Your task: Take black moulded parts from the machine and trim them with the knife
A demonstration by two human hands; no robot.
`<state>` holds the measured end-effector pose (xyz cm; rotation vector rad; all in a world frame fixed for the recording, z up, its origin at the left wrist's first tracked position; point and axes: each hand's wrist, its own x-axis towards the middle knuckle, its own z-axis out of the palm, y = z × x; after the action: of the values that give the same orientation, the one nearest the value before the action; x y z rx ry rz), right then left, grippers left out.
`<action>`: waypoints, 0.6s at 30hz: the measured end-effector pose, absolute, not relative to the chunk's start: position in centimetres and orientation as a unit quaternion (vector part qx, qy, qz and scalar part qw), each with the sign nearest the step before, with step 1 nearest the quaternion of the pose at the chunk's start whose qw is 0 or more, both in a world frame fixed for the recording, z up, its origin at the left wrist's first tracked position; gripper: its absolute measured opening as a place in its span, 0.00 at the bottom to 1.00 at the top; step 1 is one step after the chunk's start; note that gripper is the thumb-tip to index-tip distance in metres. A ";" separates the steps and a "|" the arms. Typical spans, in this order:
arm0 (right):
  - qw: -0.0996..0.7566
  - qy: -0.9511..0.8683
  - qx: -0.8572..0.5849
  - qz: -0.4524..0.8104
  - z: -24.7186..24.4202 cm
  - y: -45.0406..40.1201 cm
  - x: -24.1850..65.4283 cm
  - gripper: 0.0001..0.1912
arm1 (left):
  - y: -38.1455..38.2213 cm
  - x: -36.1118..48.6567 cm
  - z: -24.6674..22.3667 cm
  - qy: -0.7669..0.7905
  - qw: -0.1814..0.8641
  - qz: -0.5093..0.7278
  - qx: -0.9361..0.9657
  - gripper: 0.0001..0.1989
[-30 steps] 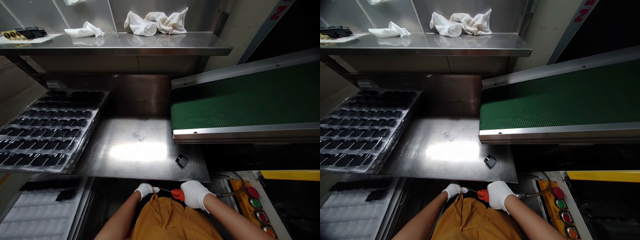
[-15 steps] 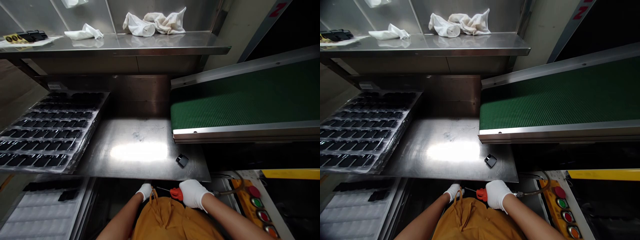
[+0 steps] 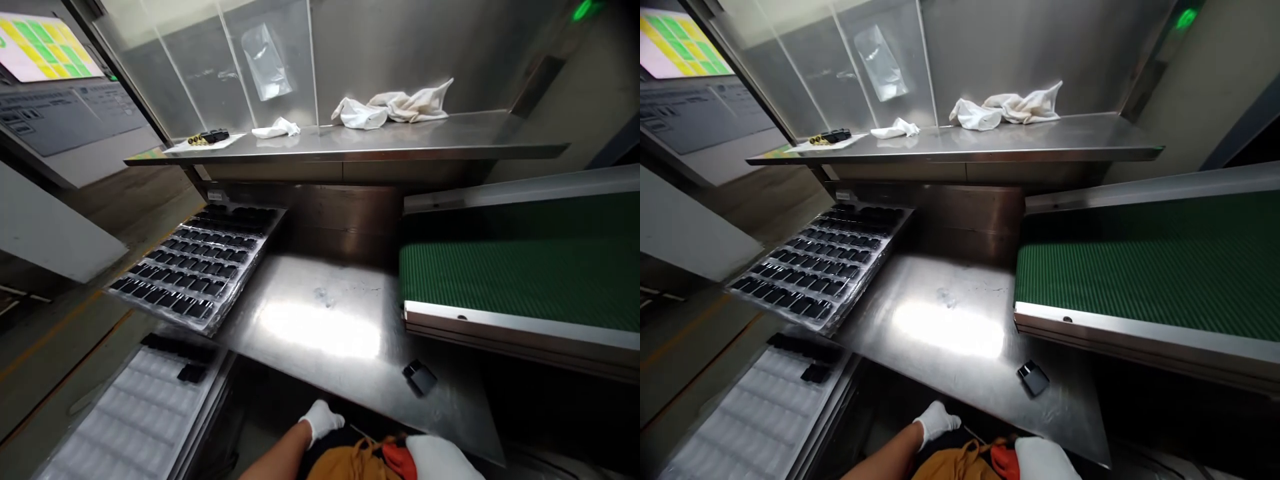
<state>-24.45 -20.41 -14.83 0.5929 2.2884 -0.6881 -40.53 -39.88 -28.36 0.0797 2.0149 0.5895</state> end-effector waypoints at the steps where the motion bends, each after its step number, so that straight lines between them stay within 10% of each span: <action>1: 0.333 0.875 0.225 -0.271 -14.8 -20.4 -24.5 0.15 | -40.1 -40.5 -28.6 0.827 0.497 0.262 0.019 0.07; 18: 0.355 0.881 0.203 -0.238 -13.6 -21.2 -24.4 0.15 | -40.0 -40.1 -28.4 0.806 0.467 0.362 0.034 0.14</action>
<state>-24.37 -21.20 -13.62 0.5247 2.2753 -0.6158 -40.11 -40.04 -28.40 0.0840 1.9763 0.8890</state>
